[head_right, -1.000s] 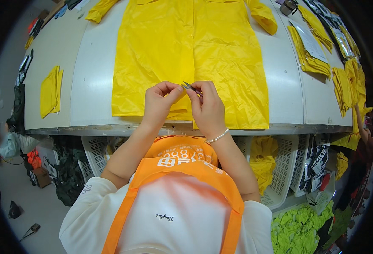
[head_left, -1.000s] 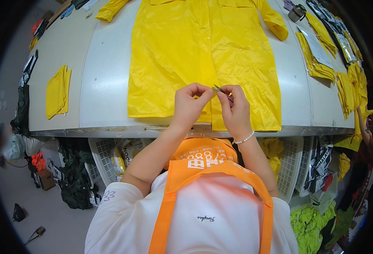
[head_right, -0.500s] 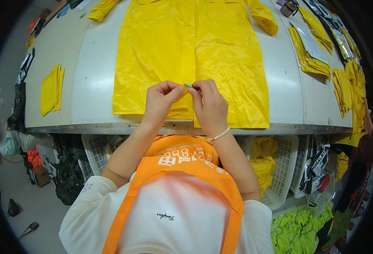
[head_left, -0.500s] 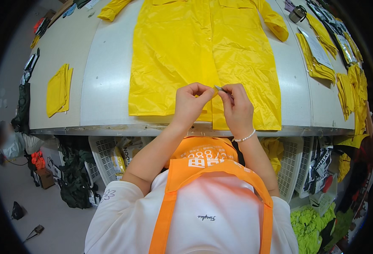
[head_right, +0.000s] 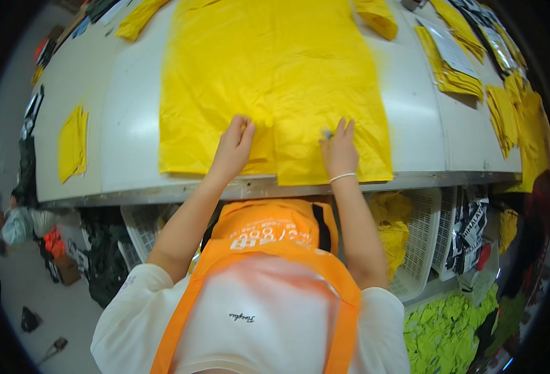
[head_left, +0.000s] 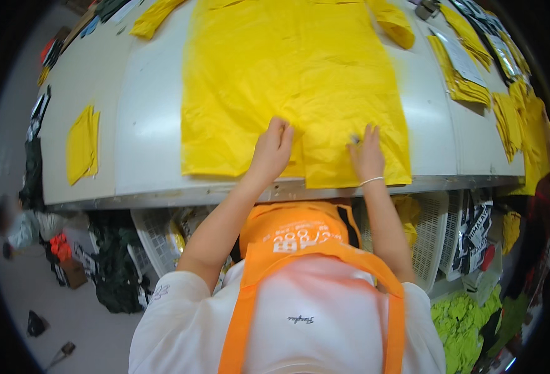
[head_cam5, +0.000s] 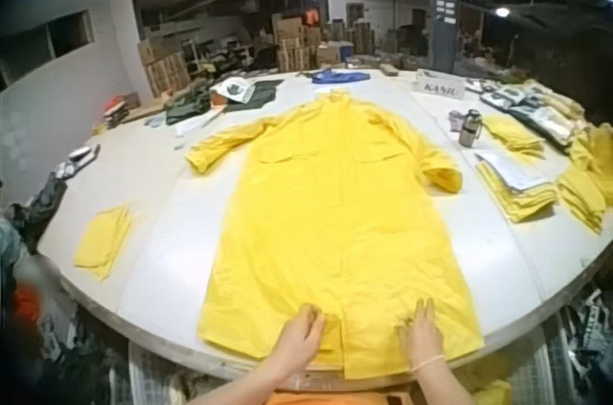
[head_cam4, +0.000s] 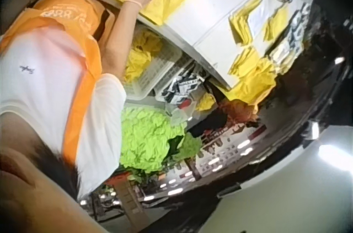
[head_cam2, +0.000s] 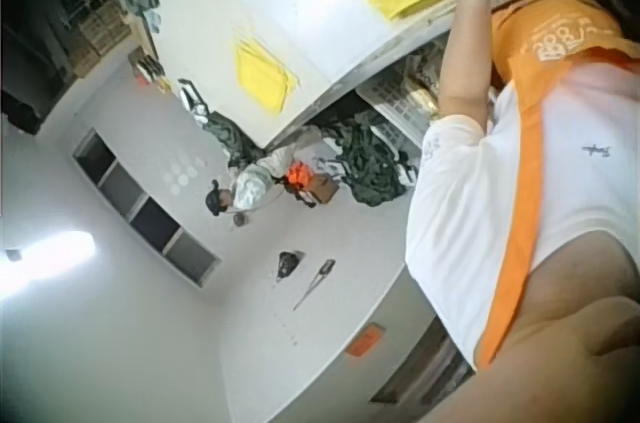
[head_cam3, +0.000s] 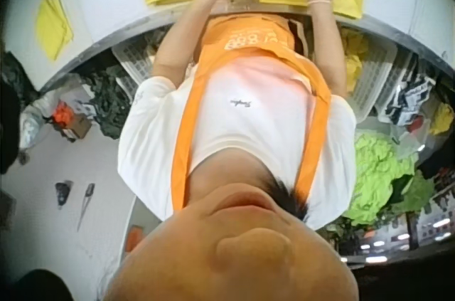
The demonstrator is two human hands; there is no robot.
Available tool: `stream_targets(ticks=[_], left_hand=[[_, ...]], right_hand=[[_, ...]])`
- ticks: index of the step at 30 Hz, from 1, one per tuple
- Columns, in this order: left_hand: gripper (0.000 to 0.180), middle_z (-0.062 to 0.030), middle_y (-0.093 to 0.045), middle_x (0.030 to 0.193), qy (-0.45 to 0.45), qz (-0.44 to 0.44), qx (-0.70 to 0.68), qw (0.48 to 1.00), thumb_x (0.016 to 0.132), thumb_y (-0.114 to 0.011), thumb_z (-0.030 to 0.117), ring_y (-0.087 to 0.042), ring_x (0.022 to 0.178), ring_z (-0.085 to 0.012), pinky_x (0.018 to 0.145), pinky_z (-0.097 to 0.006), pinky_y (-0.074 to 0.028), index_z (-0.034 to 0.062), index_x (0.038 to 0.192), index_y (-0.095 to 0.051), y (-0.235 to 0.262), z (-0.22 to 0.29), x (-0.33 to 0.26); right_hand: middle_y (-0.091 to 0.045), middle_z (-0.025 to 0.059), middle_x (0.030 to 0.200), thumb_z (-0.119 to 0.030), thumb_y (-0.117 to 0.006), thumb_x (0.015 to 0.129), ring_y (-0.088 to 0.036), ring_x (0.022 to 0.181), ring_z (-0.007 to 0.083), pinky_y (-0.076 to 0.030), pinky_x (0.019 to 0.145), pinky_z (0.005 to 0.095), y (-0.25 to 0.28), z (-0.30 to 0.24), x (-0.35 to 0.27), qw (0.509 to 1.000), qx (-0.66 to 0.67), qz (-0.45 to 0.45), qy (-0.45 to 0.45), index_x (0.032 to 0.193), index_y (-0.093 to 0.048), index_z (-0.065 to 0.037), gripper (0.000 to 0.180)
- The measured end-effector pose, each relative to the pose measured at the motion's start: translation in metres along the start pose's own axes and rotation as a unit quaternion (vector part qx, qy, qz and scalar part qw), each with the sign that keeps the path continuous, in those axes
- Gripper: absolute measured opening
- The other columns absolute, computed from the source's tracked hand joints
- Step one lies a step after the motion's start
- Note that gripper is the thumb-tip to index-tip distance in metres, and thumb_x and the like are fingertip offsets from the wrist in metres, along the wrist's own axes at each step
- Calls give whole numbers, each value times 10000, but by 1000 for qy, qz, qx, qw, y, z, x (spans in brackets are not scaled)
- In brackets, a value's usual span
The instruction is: The person lays out a yellow raincoat on a table, uses scissors to trim loose threads, then folds the garment and places it into a white basket. The process is repeated with another yellow raincoat.
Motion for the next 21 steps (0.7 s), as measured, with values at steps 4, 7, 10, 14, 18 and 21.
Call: stream_targets(ticks=[4, 7, 10, 14, 18, 21], left_hand=[[202, -256, -596, 683, -16, -66, 244, 967, 919, -428, 213, -584, 654, -450, 596, -532, -452, 29, 999, -452, -41, -59, -35], [257, -205, -629, 730, 16, -288, 337, 896, 897, -471, 280, -611, 699, -398, 623, -490, -474, 40, 970, -525, -52, -73, -78], [365, -172, -643, 761, 8, -418, 222, 881, 841, -569, 384, -618, 749, -367, 670, -441, -481, 61, 1012, -576, -60, -38, -62], [559, -206, -584, 1132, -55, -137, 276, 950, 785, -618, 471, -537, 1076, -351, 889, -444, -428, 101, 1196, -535, -97, 18, 71], [819, -173, -77, 1510, -86, -110, 402, 905, 785, -597, 512, -44, 1369, -433, 1037, -650, -88, 136, 1430, -261, -200, 18, 97], [805, -218, -76, 1501, -95, -118, 431, 890, 777, -592, 516, -46, 1368, -444, 1049, -630, -54, 125, 1416, -297, -212, 5, 62]], right_hand=[[-543, 143, 940, -98, -470, 859, -623, 642, 305, -519, 549, 395, -37, 10, -34, 974, -163, -117, 102, 875, -548, -25, 108], [-635, 186, 804, -131, -536, 817, -641, 784, 329, -516, 650, 427, -43, 29, -92, 956, -34, -273, 104, 905, -614, -37, 151], [-627, 101, 795, -200, -631, 809, -626, 760, 226, -500, 711, 328, 2, 74, -87, 877, 202, -434, -21, 1017, -614, -47, 259], [-543, 69, 897, -92, -583, 833, -531, 820, 140, -463, 716, 263, 90, 251, 19, 945, 287, -82, -135, 1098, -485, 1, 298], [-566, 177, 994, -80, -595, 802, -565, 903, 314, -465, 820, 381, 136, 409, 141, 975, 29, 107, -192, 1074, -563, 12, 289], [-566, 182, 1023, -115, -612, 786, -561, 911, 337, -465, 821, 395, 126, 479, 218, 969, -32, 125, -212, 1068, -582, 6, 308]])
Point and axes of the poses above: each hand's wrist, its own x-axis towards the middle knuckle, its own y-axis out of the back of the hand, z = x × y, the point moved 8 cm from there along x, towards the middle knuckle
